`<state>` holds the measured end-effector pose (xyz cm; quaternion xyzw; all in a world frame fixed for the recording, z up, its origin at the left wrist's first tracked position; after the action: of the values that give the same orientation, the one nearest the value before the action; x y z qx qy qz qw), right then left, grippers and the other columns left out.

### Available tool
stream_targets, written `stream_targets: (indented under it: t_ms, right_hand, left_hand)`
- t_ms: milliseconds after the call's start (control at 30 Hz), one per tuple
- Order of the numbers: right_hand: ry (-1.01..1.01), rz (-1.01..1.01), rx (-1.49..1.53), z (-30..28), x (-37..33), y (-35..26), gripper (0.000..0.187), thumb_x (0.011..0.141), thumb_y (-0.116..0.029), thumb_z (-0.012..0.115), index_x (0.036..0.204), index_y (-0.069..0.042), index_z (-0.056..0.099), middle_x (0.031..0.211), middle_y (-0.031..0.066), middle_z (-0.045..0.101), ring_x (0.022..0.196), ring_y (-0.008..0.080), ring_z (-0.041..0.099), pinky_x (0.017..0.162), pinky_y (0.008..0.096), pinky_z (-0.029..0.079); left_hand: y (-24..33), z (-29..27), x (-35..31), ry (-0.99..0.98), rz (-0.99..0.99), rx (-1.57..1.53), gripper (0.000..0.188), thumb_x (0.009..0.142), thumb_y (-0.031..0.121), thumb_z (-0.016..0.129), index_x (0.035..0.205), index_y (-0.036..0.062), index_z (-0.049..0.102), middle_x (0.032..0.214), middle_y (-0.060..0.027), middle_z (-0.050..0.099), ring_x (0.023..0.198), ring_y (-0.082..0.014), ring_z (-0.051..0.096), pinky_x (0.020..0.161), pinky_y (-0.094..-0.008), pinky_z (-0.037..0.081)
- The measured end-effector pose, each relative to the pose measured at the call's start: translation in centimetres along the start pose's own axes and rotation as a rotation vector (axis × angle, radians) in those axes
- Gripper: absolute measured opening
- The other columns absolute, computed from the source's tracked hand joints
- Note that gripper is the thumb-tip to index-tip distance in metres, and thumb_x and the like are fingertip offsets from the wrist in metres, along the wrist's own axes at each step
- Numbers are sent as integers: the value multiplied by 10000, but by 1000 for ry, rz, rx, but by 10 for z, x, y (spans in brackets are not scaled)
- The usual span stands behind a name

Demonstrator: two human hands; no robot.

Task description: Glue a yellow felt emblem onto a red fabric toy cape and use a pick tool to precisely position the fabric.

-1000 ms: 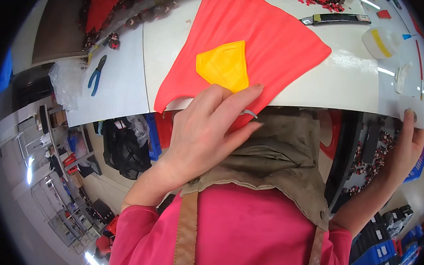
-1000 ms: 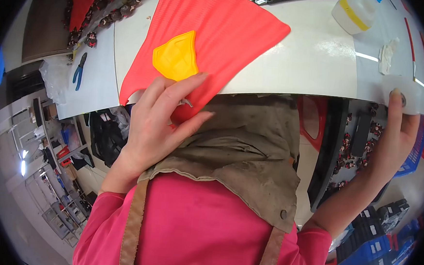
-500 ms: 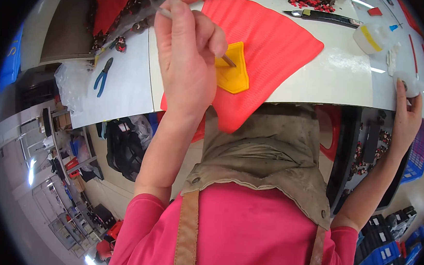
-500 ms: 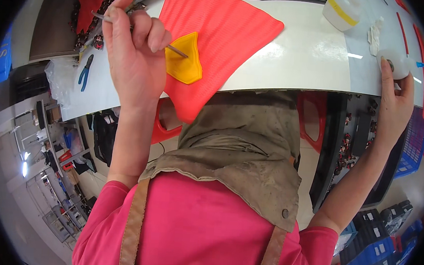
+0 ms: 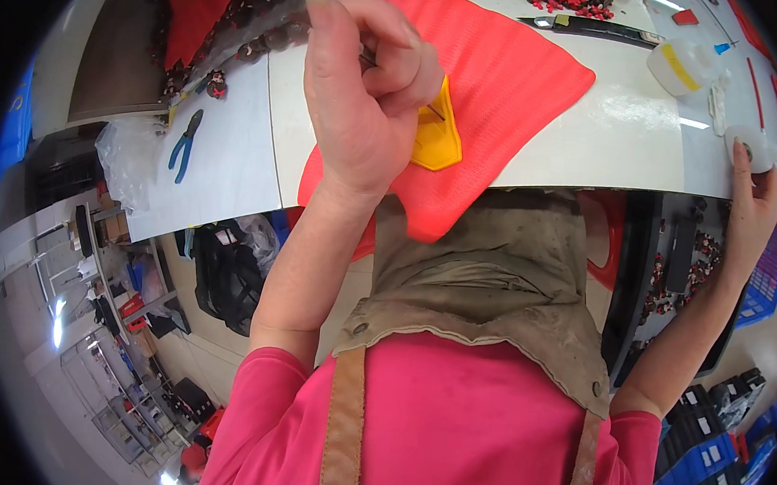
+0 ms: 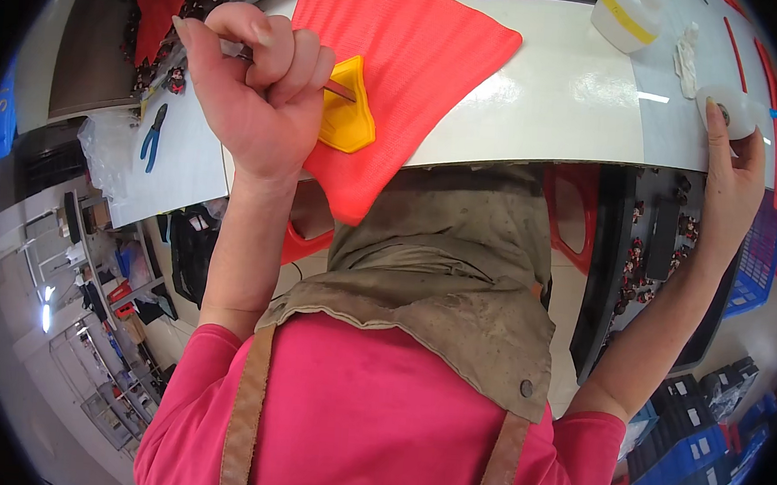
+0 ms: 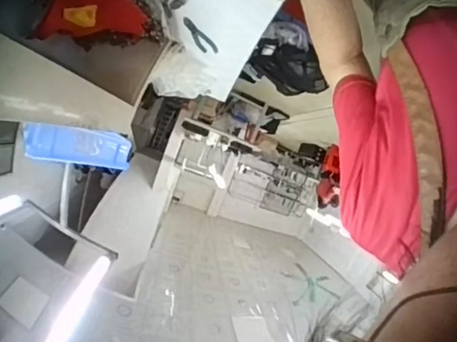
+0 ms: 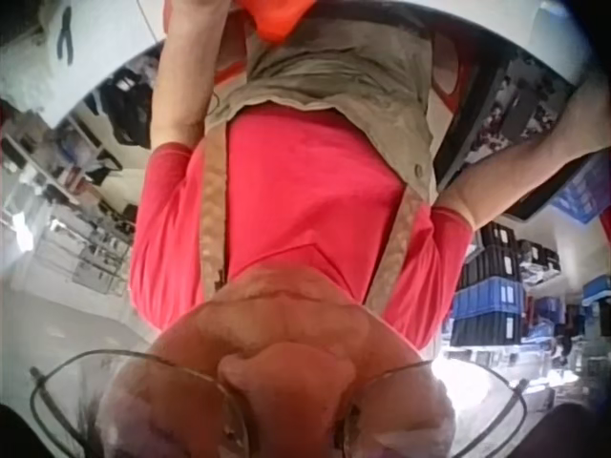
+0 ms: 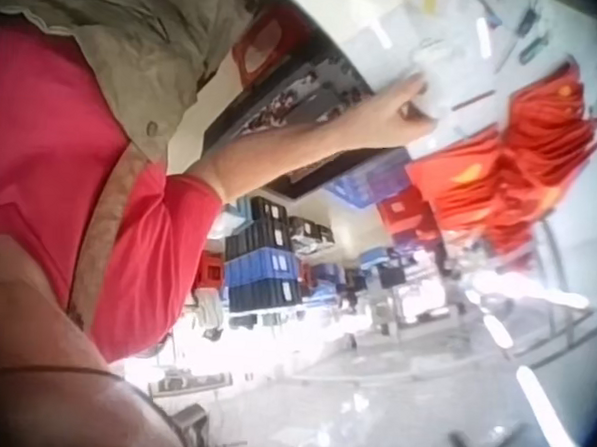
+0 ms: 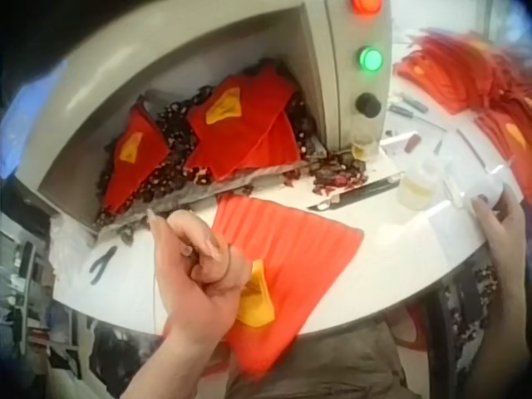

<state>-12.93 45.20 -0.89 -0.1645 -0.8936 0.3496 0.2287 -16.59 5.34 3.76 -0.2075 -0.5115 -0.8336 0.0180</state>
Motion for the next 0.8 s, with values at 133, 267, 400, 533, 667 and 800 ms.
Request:
stream_targets:
  t_ms: [133, 267, 400, 533, 667, 800]
  right_hand:
    - [9, 19, 50, -1, 3, 0, 391, 887, -290, 691, 1129, 11, 626, 1053, 84, 650, 967, 141, 586, 885, 249, 428]
    - [-10, 16, 20, -2, 8, 7, 389, 889, -290, 688, 1126, 12, 622, 1044, 80, 646, 959, 138, 584, 881, 250, 428]
    - [-11, 22, 36, -4, 11, 8, 383, 885, -283, 690, 1120, 11, 620, 1047, 77, 641, 958, 135, 578, 880, 249, 424]
    - [29, 3, 19, -7, 13, 8, 591, 809, -514, 706, 1127, -20, 636, 990, 130, 662, 923, 197, 630, 852, 303, 474]
    - [21, 2, -14, -8, 15, 14, 591, 811, -507, 707, 1131, -15, 633, 1004, 134, 662, 932, 197, 630, 855, 307, 475]
    - [7, 13, 4, -6, 15, 12, 579, 810, -486, 719, 1126, -9, 632, 994, 128, 657, 924, 185, 626, 854, 282, 470]
  left_hand:
    - [0, 1, 1, -6, 1, 4, 499, 1025, 490, 254, 788, 116, 485, 532, 62, 251, 453, -65, 178, 465, -253, 181]
    - [2, 7, -1, -42, 58, 23, 484, 1027, 463, 300, 792, 64, 440, 550, 41, 261, 457, -59, 196, 452, -244, 220]
    - [1, 10, -5, -63, 91, 86, 481, 1023, 456, 325, 800, 46, 442, 589, 12, 331, 466, -60, 221, 459, -245, 245]
    - [2, 10, -3, -101, 93, 60, 475, 1023, 451, 332, 808, 44, 449, 603, 11, 343, 474, -63, 227, 462, -249, 248]
    - [1, 15, -3, -91, 77, 85, 525, 1006, 508, 300, 774, 58, 439, 554, 31, 298, 457, -70, 212, 454, -259, 221]
    - [1, 15, -4, -47, 63, 239, 584, 982, 581, 273, 732, 75, 423, 505, 51, 241, 439, -75, 185, 448, -264, 186]
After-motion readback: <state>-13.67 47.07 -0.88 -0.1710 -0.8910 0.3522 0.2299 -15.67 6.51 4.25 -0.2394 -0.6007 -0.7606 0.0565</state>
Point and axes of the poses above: each hand's wrist, its own x-axis towards the middle knuckle, its own z-axis out of the palm, y = z × x, the point moved 6 cm from there along x, towards the middle knuckle
